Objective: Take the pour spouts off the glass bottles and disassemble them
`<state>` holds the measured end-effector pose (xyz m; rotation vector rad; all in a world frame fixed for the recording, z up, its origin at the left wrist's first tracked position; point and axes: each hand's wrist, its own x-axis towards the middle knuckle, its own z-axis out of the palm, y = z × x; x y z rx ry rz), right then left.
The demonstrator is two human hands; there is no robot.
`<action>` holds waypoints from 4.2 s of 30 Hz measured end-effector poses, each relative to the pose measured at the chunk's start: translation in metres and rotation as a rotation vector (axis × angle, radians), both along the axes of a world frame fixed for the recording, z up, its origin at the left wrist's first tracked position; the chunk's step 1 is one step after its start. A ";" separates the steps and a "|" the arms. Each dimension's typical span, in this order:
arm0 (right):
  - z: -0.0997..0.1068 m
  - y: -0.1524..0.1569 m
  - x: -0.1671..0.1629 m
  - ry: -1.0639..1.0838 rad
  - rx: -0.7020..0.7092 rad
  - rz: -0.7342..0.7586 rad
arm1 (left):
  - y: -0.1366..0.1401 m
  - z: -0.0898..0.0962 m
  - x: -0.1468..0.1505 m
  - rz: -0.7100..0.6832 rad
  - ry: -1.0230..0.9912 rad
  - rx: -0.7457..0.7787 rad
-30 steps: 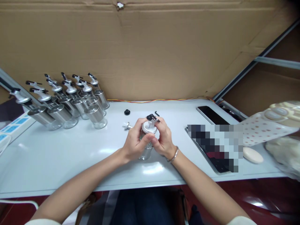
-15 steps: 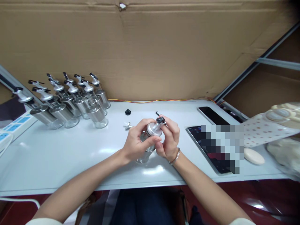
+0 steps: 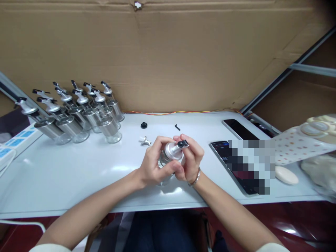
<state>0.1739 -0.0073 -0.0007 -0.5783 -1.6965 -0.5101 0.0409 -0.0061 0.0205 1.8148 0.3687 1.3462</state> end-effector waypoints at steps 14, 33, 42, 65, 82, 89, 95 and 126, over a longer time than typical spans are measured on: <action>0.001 0.001 0.001 -0.021 -0.016 0.011 | -0.001 -0.011 -0.001 0.061 0.045 0.002; -0.009 0.013 0.010 0.420 -0.279 -0.064 | 0.005 -0.006 -0.008 0.064 0.057 0.048; -0.005 0.017 0.013 0.446 -0.387 -0.044 | 0.014 0.006 -0.069 0.465 0.080 0.042; 0.000 0.014 0.011 0.335 -0.350 -0.087 | 0.109 -0.020 -0.210 1.498 0.379 0.448; 0.000 0.012 0.010 0.303 -0.353 -0.098 | 0.058 0.003 -0.209 1.418 0.028 -0.016; -0.002 0.013 0.008 0.274 -0.365 -0.049 | 0.027 0.001 -0.117 0.849 0.101 -0.141; -0.002 0.014 0.009 0.261 -0.409 -0.035 | 0.077 -0.007 -0.086 0.744 0.159 -0.059; 0.005 0.011 0.006 0.183 -0.468 0.079 | 0.122 -0.006 -0.291 1.729 0.062 0.277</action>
